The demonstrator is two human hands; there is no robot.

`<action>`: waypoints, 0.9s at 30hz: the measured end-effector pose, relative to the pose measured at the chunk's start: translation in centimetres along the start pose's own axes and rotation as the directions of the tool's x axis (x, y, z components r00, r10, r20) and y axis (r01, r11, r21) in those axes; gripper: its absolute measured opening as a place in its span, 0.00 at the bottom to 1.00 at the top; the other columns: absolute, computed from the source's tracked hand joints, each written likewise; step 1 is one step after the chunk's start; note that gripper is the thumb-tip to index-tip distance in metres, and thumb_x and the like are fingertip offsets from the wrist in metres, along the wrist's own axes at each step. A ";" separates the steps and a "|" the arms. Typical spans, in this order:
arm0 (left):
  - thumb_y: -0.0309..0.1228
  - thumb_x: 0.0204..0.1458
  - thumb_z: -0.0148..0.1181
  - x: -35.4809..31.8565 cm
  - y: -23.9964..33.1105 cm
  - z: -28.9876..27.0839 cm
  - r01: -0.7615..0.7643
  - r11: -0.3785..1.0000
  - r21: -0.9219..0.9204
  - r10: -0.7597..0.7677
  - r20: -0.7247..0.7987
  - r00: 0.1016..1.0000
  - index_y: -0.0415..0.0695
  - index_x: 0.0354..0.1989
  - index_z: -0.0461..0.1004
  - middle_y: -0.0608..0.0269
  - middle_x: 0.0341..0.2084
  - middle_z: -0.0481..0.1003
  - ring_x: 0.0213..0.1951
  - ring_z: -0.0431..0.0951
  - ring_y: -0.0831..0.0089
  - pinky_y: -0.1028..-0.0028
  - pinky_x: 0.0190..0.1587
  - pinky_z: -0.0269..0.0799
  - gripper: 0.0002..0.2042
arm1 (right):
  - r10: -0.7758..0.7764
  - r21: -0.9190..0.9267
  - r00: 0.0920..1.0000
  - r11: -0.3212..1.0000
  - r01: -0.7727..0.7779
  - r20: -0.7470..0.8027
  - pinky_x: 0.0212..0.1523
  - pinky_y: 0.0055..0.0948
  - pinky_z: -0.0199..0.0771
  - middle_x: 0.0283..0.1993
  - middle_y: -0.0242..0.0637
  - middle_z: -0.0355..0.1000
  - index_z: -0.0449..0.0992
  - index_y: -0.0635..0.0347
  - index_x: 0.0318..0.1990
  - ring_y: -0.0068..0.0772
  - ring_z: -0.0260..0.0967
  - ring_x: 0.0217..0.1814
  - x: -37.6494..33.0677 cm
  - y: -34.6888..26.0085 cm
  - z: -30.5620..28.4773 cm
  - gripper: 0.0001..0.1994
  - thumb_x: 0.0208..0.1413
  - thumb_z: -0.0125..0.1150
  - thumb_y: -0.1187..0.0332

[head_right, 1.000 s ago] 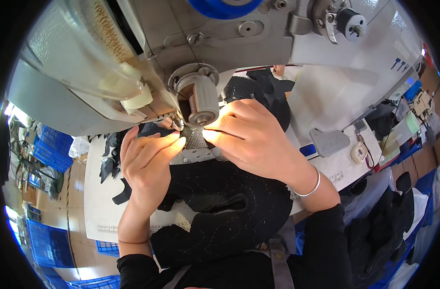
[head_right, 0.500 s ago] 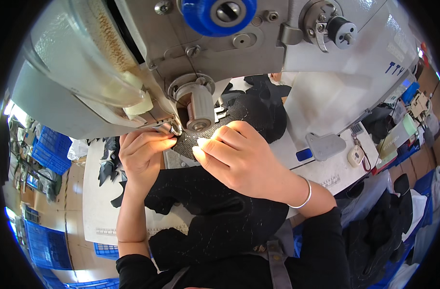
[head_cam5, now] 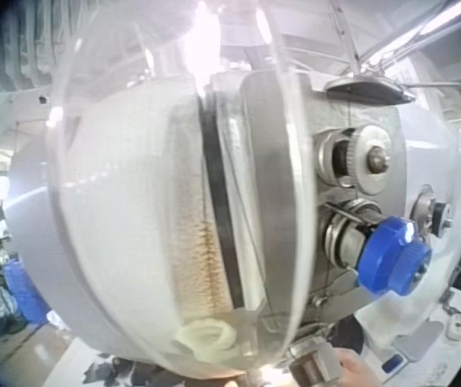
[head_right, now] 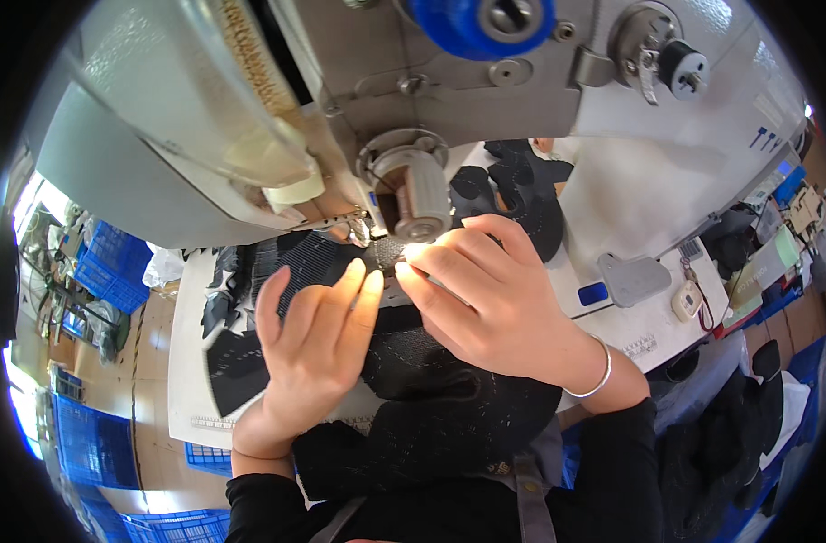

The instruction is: The person sews shoe components using a sewing machine by repeatedly picking up small fabric pieces, aligning them with larger fabric parts, and stitching them together.

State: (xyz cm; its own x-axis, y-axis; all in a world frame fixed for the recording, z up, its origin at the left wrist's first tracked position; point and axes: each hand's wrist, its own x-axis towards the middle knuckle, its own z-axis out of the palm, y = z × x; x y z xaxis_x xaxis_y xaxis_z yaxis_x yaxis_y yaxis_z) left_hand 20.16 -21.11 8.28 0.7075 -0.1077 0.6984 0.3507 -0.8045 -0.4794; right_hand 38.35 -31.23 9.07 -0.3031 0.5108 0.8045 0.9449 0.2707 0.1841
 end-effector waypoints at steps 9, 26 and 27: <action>0.24 0.39 0.61 -0.3 -1.9 2.6 0.108 0.962 -0.249 -0.142 -0.123 0.982 0.41 0.35 0.79 0.65 0.33 0.77 0.31 0.71 0.74 0.62 0.56 0.63 0.11 | 0.012 0.058 0.999 0.998 -0.009 -0.045 0.46 0.37 0.68 0.37 0.34 0.71 0.76 0.62 0.36 0.34 0.69 0.35 -0.3 1.1 0.4 0.14 0.36 0.65 0.76; 0.22 0.43 0.60 -4.0 -9.6 6.5 0.574 0.726 -0.379 -0.602 0.054 0.796 0.40 0.31 0.78 0.55 0.31 0.77 0.40 0.74 0.54 0.59 0.48 0.65 0.06 | 0.418 -0.090 0.876 0.889 -0.449 -0.240 0.38 0.34 0.77 0.49 0.45 0.74 0.75 0.60 0.48 0.44 0.76 0.43 -3.9 8.0 7.6 0.25 0.36 0.58 0.81; 0.22 0.43 0.60 -3.9 -9.5 6.8 0.570 0.723 -0.390 -0.601 0.051 0.797 0.40 0.31 0.78 0.55 0.31 0.77 0.40 0.74 0.54 0.59 0.48 0.65 0.06 | 0.352 -0.264 0.921 0.884 -0.385 -0.166 0.40 0.34 0.78 0.53 0.46 0.73 0.74 0.60 0.51 0.44 0.76 0.46 -4.6 7.5 6.9 0.25 0.39 0.58 0.79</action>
State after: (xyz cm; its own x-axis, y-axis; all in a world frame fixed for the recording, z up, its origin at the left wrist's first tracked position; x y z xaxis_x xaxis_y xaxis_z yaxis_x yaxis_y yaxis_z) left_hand 18.19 -9.07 6.49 0.3847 0.4277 0.8180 0.4179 -0.8709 0.2588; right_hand 46.02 -25.92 2.88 0.0740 0.4306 0.8995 0.9850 -0.1725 0.0016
